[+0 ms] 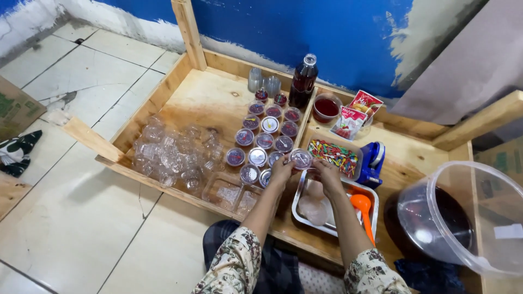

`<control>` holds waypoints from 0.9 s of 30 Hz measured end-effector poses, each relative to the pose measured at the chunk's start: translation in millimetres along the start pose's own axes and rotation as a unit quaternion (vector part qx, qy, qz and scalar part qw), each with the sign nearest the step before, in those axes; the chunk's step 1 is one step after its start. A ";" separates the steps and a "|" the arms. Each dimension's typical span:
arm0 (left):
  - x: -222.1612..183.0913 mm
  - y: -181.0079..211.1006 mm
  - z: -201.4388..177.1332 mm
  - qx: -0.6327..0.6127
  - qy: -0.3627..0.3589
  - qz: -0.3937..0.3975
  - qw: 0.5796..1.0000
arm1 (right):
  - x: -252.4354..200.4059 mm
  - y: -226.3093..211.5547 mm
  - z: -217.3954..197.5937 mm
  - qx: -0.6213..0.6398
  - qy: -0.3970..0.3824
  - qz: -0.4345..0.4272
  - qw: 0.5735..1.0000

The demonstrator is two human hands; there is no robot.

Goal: The person prepares several beverages by hand, first scooping a dark liquid from a large container into plastic cups, then adding colorful candies from a tray and finally sealing the cups with a plastic film.

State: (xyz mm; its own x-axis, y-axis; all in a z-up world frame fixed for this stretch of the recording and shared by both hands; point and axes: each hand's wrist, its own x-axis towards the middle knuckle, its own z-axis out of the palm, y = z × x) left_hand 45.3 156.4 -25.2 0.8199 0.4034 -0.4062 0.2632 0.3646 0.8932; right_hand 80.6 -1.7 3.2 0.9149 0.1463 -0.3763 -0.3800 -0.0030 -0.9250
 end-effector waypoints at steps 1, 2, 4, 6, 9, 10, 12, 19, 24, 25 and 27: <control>14.7 -1.0 -2.6 -0.001 0.002 -0.002 1.000 | 9.3 0.2 4.4 -0.001 -0.001 0.002 1.000; 29.7 -1.9 -5.0 0.078 0.019 0.018 0.997 | 19.0 0.3 8.7 0.005 -0.001 0.003 1.000; 53.9 4.0 -4.6 0.157 0.035 0.036 0.986 | 30.0 -12.1 20.3 0.013 0.000 0.005 1.000; 71.1 13.3 -1.5 0.104 0.059 0.016 0.993 | 32.2 -32.6 34.9 -0.011 0.003 -0.008 1.000; 75.3 42.0 7.9 0.011 0.068 0.016 0.997 | 58.7 -40.5 43.8 -0.024 0.026 -0.027 0.999; 86.5 42.6 11.4 0.013 0.070 0.013 0.997 | 65.5 -47.3 46.9 -0.024 0.026 -0.023 0.999; 109.3 45.7 17.4 0.116 0.091 0.027 0.989 | 80.3 -62.6 54.8 -0.077 0.006 -0.042 0.996; 195.2 35.9 32.2 0.107 0.089 0.036 0.990 | 120.7 -90.7 67.7 -0.129 -0.002 -0.031 0.991; 224.7 32.3 47.8 0.165 0.164 0.066 0.970 | 130.8 -102.1 77.7 -0.120 -0.031 -0.053 0.991; 227.9 32.7 49.2 0.166 0.164 0.065 0.970 | 138.1 -99.8 77.6 -0.119 -0.031 -0.052 0.991; 233.2 34.1 50.2 0.193 0.153 0.053 0.968 | 151.4 -95.1 78.4 -0.124 -0.041 -0.068 0.989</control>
State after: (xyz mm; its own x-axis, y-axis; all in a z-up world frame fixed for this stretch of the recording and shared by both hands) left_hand 271.0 220.7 -79.8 0.6787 0.6729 -0.2942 0.4056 -0.0095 0.9140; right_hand 244.6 98.3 38.3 0.9370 0.2421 -0.2520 -0.2001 -0.2194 -0.9549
